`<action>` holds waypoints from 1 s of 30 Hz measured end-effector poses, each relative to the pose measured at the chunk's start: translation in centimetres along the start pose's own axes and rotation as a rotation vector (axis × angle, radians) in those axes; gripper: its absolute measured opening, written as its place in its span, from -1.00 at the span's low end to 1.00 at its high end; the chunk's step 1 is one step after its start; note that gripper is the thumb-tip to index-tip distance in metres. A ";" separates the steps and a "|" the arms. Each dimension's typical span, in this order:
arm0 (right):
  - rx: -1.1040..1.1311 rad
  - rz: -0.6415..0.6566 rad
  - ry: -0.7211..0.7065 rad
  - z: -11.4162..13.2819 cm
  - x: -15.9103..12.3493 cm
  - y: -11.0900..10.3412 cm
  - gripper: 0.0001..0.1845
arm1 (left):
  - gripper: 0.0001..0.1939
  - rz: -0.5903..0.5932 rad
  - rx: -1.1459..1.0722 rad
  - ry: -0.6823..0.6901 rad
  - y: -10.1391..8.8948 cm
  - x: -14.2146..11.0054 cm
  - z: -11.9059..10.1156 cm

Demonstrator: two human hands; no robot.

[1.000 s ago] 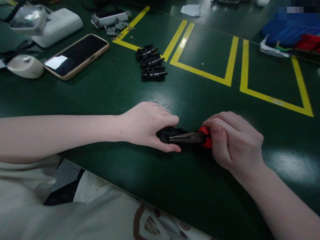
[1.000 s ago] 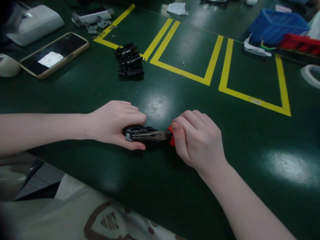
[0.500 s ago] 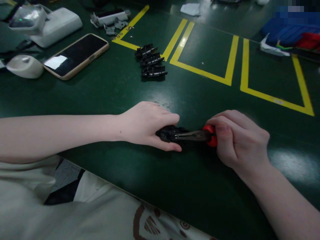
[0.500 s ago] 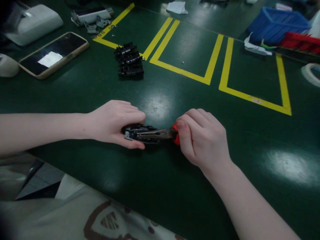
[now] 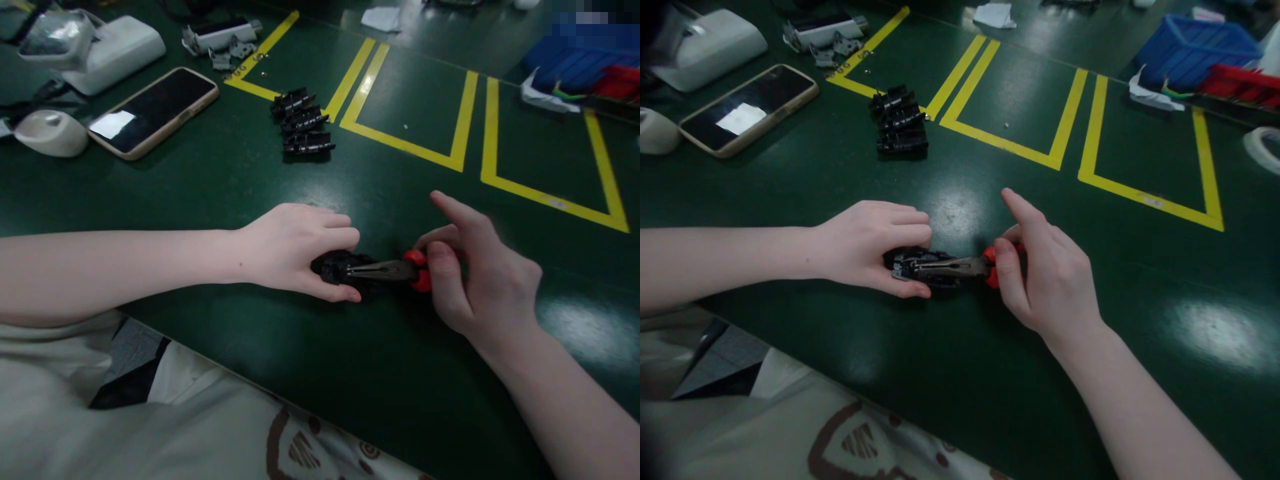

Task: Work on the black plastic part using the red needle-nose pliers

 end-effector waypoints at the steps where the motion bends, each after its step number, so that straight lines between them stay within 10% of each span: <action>1: -0.001 -0.009 -0.008 0.0 0.0 0.0 -0.50 | -0.57 -0.001 0.017 0.005 0.0 0.0 0.0; 14: 0.061 0.040 -0.036 0.3 0.0 0.3 -0.79 | -0.54 -0.009 0.057 0.031 -0.1 -0.1 0.0; 30: 0.016 0.011 0.016 -0.3 -0.1 0.2 -0.66 | -0.57 -0.016 0.175 0.053 -0.2 -0.4 -0.4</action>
Point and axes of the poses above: each hand's wrist, its own x-axis towards the middle knuckle, its own y-axis out of the palm, z = x × y, the point moved 7 cm from there along x, towards the middle knuckle, and after that the axes turned 11 degrees about -x, right-handed, at the moved point
